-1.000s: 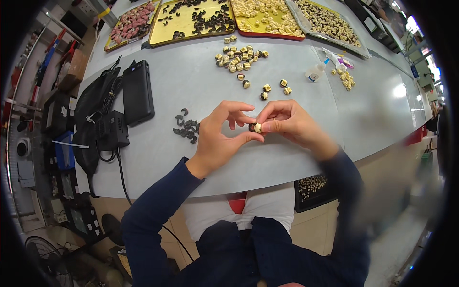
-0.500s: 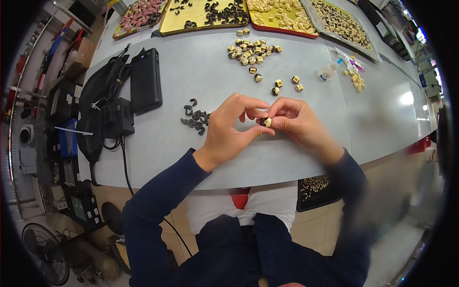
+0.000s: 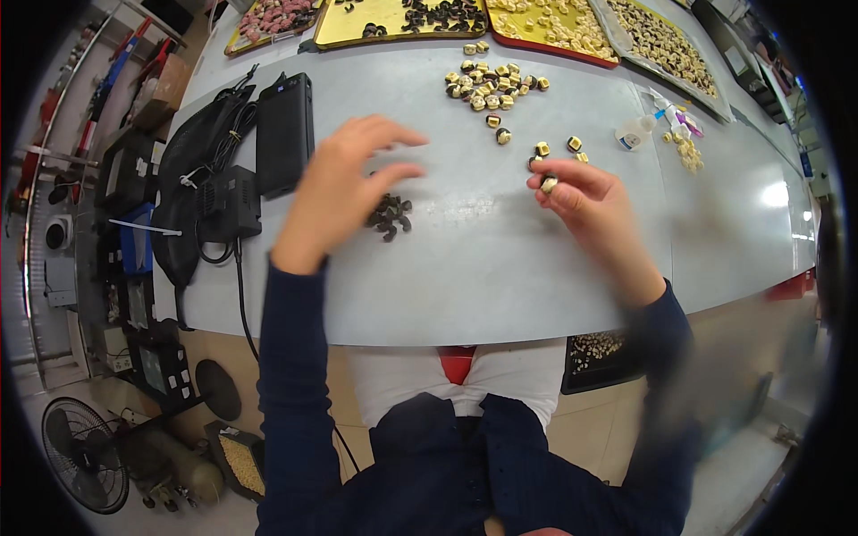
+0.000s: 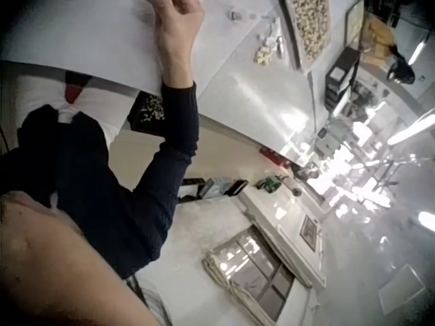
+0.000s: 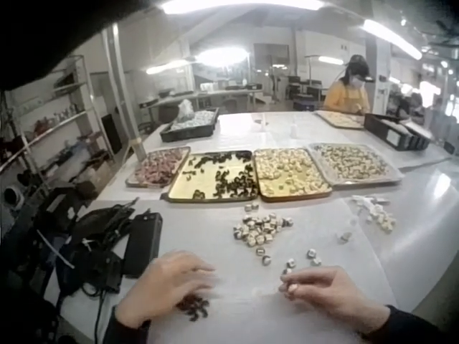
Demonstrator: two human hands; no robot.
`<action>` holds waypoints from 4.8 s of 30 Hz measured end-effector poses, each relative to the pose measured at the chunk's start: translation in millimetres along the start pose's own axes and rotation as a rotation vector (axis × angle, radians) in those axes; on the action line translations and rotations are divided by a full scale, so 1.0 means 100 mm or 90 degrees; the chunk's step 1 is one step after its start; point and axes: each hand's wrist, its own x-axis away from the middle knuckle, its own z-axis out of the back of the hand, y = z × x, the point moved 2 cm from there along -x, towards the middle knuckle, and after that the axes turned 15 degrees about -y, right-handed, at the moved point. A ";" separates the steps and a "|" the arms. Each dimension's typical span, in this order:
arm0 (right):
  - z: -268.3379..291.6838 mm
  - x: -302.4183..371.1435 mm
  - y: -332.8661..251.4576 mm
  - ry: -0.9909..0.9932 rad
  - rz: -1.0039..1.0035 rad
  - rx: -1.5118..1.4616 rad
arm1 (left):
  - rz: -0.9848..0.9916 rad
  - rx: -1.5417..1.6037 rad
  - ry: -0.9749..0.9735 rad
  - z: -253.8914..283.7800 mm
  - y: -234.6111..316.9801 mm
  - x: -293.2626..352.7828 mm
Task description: Applying glue to small black components and assembling them into gold housings on a factory workbench.
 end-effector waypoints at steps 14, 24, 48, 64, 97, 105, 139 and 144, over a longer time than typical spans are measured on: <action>0.23 -0.03 -0.04 0.143 0.090 0.369 | 0.210 0.080 -0.240 0.06 -0.19 0.14; 0.42 0.11 -0.21 0.430 0.372 0.476 | 0.218 0.078 -0.201 -0.05 -0.11 0.20; 0.60 0.05 -0.29 0.132 0.169 0.090 | 0.170 0.939 -0.150 -0.82 0.37 0.09; 0.21 0.06 -0.23 -0.143 0.123 -0.184 | 0.084 0.954 -0.162 -1.05 0.51 0.09; 0.05 0.08 -0.14 -0.086 0.088 0.055 | 0.078 0.955 -0.194 -1.03 0.56 0.08; 0.11 0.08 -0.13 -0.133 0.118 0.026 | 0.077 0.934 -0.207 -1.03 0.54 0.08; 0.35 0.10 -0.28 -0.023 0.217 0.078 | 0.088 0.920 -0.178 -1.05 0.51 0.10; 0.68 0.19 -0.42 0.267 0.373 0.168 | 0.123 0.904 -0.176 -1.03 0.58 0.08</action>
